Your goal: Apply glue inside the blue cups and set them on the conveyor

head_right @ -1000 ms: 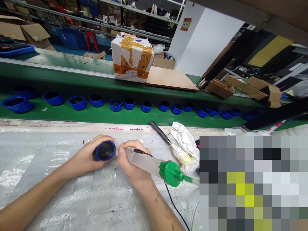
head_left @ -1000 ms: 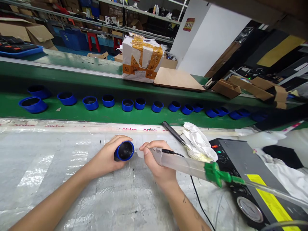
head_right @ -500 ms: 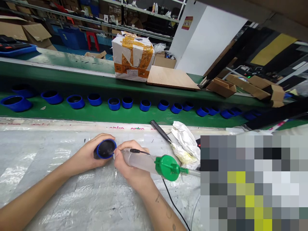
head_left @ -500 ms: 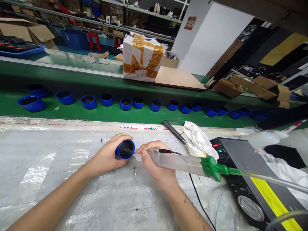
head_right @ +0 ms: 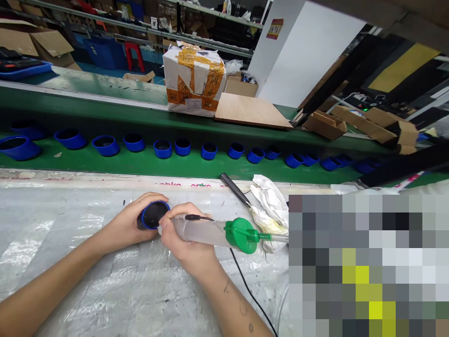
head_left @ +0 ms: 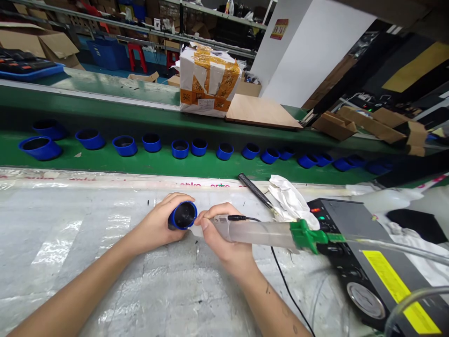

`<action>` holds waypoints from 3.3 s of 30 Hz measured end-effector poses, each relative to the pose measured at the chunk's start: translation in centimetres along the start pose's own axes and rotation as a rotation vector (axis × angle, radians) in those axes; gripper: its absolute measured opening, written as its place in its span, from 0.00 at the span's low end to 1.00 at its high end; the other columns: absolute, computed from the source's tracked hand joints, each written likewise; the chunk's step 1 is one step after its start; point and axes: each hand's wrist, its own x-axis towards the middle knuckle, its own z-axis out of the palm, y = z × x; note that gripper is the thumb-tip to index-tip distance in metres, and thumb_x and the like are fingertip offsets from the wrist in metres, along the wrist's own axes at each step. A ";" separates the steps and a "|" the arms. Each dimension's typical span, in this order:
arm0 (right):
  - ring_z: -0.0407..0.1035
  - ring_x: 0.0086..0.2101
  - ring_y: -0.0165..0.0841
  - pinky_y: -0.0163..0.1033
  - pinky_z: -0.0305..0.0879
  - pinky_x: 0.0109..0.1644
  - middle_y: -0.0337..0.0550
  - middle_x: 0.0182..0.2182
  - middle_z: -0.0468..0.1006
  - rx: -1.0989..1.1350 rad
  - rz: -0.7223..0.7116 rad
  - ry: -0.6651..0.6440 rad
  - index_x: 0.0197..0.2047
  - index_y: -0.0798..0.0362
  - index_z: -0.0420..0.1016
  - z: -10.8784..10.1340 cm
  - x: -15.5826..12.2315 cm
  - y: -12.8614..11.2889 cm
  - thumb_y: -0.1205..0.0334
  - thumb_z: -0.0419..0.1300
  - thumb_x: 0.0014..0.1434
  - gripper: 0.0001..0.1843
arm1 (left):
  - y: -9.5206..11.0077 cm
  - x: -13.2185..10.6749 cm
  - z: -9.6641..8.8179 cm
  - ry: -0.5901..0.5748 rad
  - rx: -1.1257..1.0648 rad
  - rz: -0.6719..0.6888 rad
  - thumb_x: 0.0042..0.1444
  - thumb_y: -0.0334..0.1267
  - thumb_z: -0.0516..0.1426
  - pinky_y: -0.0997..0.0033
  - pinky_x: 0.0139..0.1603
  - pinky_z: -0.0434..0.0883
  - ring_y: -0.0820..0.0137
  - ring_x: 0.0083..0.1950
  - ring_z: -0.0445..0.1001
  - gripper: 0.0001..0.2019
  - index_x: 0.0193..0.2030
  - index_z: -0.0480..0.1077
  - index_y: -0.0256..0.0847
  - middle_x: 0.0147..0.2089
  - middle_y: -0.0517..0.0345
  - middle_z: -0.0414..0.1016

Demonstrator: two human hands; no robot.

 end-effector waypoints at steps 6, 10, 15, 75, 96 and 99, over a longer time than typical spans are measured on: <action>0.80 0.34 0.35 0.41 0.76 0.43 0.40 0.32 0.84 0.010 -0.007 -0.003 0.36 0.47 0.76 0.4 0.0 0.1 0.64 0.66 0.60 0.03 | 0.3 0.1 -0.2 -0.016 -0.007 -0.007 0.47 0.25 0.59 0.56 0.62 0.72 0.58 0.60 0.73 0.28 0.57 0.68 0.46 0.58 0.54 0.73; 0.80 0.34 0.36 0.42 0.76 0.42 0.41 0.31 0.84 -0.015 -0.006 0.006 0.36 0.48 0.76 0.8 0.1 0.0 0.62 0.67 0.59 0.03 | 0.4 0.1 -0.4 -0.030 -0.006 -0.006 0.50 0.26 0.60 0.56 0.62 0.72 0.58 0.61 0.73 0.27 0.57 0.67 0.47 0.59 0.54 0.72; 0.80 0.35 0.39 0.46 0.76 0.43 0.42 0.32 0.84 -0.006 0.016 0.011 0.36 0.47 0.75 1.2 0.2 -0.2 0.61 0.66 0.57 0.04 | 0.4 0.0 -0.5 -0.037 0.002 -0.003 0.53 0.29 0.61 0.58 0.61 0.72 0.59 0.61 0.73 0.25 0.58 0.66 0.47 0.59 0.54 0.72; 0.79 0.37 0.38 0.47 0.75 0.48 0.40 0.32 0.81 0.014 -0.060 0.244 0.36 0.48 0.73 0.9 2.4 0.5 0.63 0.66 0.57 0.05 | -0.3 0.0 -0.5 -0.028 0.068 -0.017 0.54 0.33 0.63 0.53 0.63 0.72 0.56 0.62 0.73 0.26 0.60 0.66 0.47 0.61 0.53 0.72; 0.56 0.14 0.24 0.34 0.52 0.17 0.49 0.35 0.85 0.150 0.164 0.349 0.37 0.49 0.75 -1.2 1.3 0.5 0.46 0.70 0.54 0.18 | -11.0 -0.4 -18.4 0.942 0.454 -0.738 0.51 0.38 0.67 0.41 0.60 0.72 0.42 0.60 0.75 0.30 0.60 0.65 0.37 0.54 0.38 0.76; 0.56 0.14 0.24 0.35 0.53 0.16 0.49 0.36 0.85 0.122 0.162 0.363 0.37 0.49 0.75 -1.1 1.2 0.1 0.46 0.70 0.54 0.17 | -11.4 -0.5 -17.9 0.972 0.560 -0.744 0.53 0.36 0.65 0.39 0.65 0.66 0.40 0.67 0.67 0.32 0.65 0.63 0.36 0.61 0.34 0.69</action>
